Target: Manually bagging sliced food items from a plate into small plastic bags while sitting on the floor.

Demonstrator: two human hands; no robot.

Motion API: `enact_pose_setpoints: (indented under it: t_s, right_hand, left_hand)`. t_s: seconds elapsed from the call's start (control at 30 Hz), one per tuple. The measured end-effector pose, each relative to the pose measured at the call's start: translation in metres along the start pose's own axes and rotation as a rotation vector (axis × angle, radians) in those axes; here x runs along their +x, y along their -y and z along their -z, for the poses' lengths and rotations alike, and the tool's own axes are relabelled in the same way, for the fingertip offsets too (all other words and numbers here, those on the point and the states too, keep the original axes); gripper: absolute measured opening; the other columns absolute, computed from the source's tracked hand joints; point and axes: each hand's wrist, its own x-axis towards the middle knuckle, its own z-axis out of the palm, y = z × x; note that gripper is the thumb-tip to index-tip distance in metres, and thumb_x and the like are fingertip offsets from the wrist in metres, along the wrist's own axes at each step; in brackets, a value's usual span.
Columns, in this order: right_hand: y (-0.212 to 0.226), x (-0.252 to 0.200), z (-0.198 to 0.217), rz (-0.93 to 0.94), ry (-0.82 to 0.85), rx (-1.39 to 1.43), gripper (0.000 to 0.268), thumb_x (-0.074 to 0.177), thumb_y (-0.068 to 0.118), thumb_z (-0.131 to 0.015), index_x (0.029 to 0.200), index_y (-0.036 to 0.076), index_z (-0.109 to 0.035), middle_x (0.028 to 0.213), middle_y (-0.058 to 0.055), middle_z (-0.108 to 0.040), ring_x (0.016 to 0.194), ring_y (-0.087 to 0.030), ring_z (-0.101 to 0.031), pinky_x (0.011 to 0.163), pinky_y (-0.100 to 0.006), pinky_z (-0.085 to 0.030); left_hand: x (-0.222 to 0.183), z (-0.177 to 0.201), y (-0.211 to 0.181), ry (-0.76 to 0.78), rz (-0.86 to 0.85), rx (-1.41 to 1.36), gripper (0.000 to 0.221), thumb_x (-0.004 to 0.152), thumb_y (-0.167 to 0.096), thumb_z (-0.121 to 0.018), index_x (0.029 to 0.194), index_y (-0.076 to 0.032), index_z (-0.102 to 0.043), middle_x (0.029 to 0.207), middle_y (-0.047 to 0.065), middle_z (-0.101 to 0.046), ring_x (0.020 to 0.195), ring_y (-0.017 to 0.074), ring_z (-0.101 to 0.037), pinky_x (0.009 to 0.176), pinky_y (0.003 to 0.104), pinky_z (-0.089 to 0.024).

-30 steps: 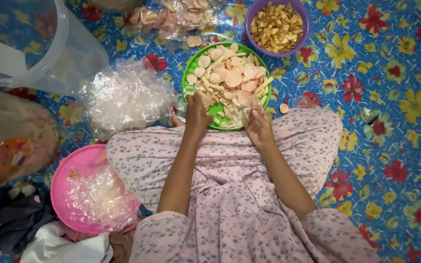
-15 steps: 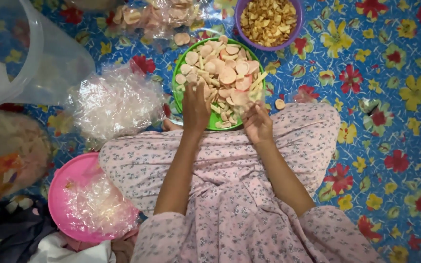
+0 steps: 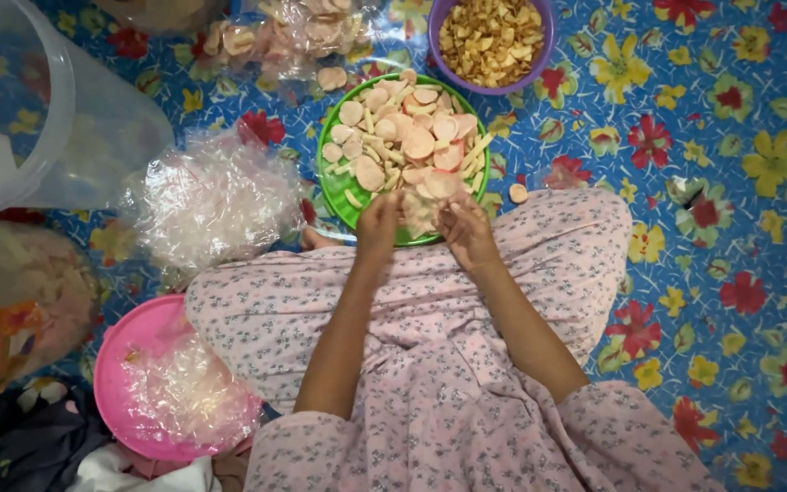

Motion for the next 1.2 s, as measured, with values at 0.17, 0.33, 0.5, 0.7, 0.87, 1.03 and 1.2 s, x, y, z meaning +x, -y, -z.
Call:
enact_pose_setpoints:
  t_s: [0.17, 0.33, 0.5, 0.7, 0.87, 1.03, 1.2]
  right_hand:
    - [-0.002, -0.011, -0.021, 0.023, 0.037, -0.211, 0.011, 0.085, 0.009, -0.059, 0.096, 0.008, -0.056, 0.089, -0.009, -0.065, 0.081, -0.02, -0.068, 0.073, -0.033, -0.058]
    - [0.033, -0.053, -0.094, -0.036, 0.015, -0.461, 0.014, 0.088, 0.018, -0.059, 0.096, 0.006, -0.06, 0.079, -0.005, -0.062, 0.061, -0.003, -0.058, 0.057, -0.017, -0.052]
    - [0.009, -0.031, -0.054, -0.045, 0.013, -0.581, 0.015, 0.083, 0.012, -0.066, 0.096, 0.005, -0.065, 0.074, -0.003, -0.059, 0.06, -0.007, -0.058, 0.055, -0.017, -0.05]
    - [0.007, -0.031, -0.066, -0.01, -0.012, -0.807, 0.013, 0.081, 0.012, -0.068, 0.091, 0.005, -0.068, 0.064, -0.002, -0.054, 0.055, -0.006, -0.052, 0.048, -0.017, -0.044]
    - [-0.002, -0.026, -0.064, 0.077, -0.027, -0.894, 0.013, 0.077, 0.012, -0.073, 0.087, 0.006, -0.068, 0.065, -0.003, -0.059, 0.055, -0.006, -0.051, 0.048, -0.018, -0.043]
    - [-0.003, -0.029, -0.069, 0.171, 0.081, -1.111, 0.009, 0.076, 0.01, -0.073, 0.083, 0.007, -0.067, 0.064, -0.005, -0.061, 0.057, -0.011, -0.056, 0.052, -0.024, -0.049]
    - [-0.018, -0.014, -0.04, 0.226, 0.133, -1.17, 0.012, 0.074, 0.013, -0.077, 0.081, 0.008, -0.068, 0.069, -0.007, -0.062, 0.063, -0.016, -0.061, 0.058, -0.027, -0.051]
  left_hand:
    - [-0.015, 0.013, -0.003, -0.014, 0.169, -0.403, 0.043, 0.084, -0.013, -0.065, 0.123, -0.001, -0.052, 0.095, 0.016, -0.063, 0.083, 0.0217, -0.066, 0.074, 0.032, -0.055]
    - [-0.019, 0.029, 0.008, 0.037, 0.09, -0.236, 0.051, 0.077, -0.003, -0.07, 0.124, -0.015, -0.054, 0.083, 0.004, -0.065, 0.073, 0.0074, -0.063, 0.06, 0.019, -0.054]
    - [-0.02, 0.041, 0.013, -0.015, 0.093, -0.119, 0.051, 0.076, -0.004, -0.069, 0.123, -0.018, -0.055, 0.081, 0.005, -0.067, 0.069, 0.0079, -0.062, 0.059, 0.02, -0.052]
    - [-0.02, 0.044, 0.015, -0.212, -0.059, 0.088, 0.05, 0.075, 0.0, -0.067, 0.122, -0.013, -0.054, 0.091, 0.011, -0.064, 0.073, 0.017, -0.063, 0.062, 0.025, -0.052]
    - [-0.017, 0.042, 0.019, -0.309, -0.416, 0.435, 0.05, 0.068, -0.001, -0.075, 0.115, -0.01, -0.059, 0.109, 0.007, -0.05, 0.101, 0.0259, -0.056, 0.082, 0.034, -0.05]
    - [-0.015, 0.029, 0.037, -0.125, -0.434, 0.39, 0.012, 0.076, -0.015, -0.074, 0.086, -0.013, -0.069, 0.074, 0.003, -0.059, 0.07, 0.0204, -0.062, 0.066, 0.03, -0.051]
    - [-0.012, 0.025, 0.044, -0.085, -0.394, 0.39, 0.014, 0.075, -0.021, -0.076, 0.084, -0.013, -0.07, 0.072, 0.003, -0.061, 0.066, 0.02, -0.063, 0.063, 0.028, -0.052]
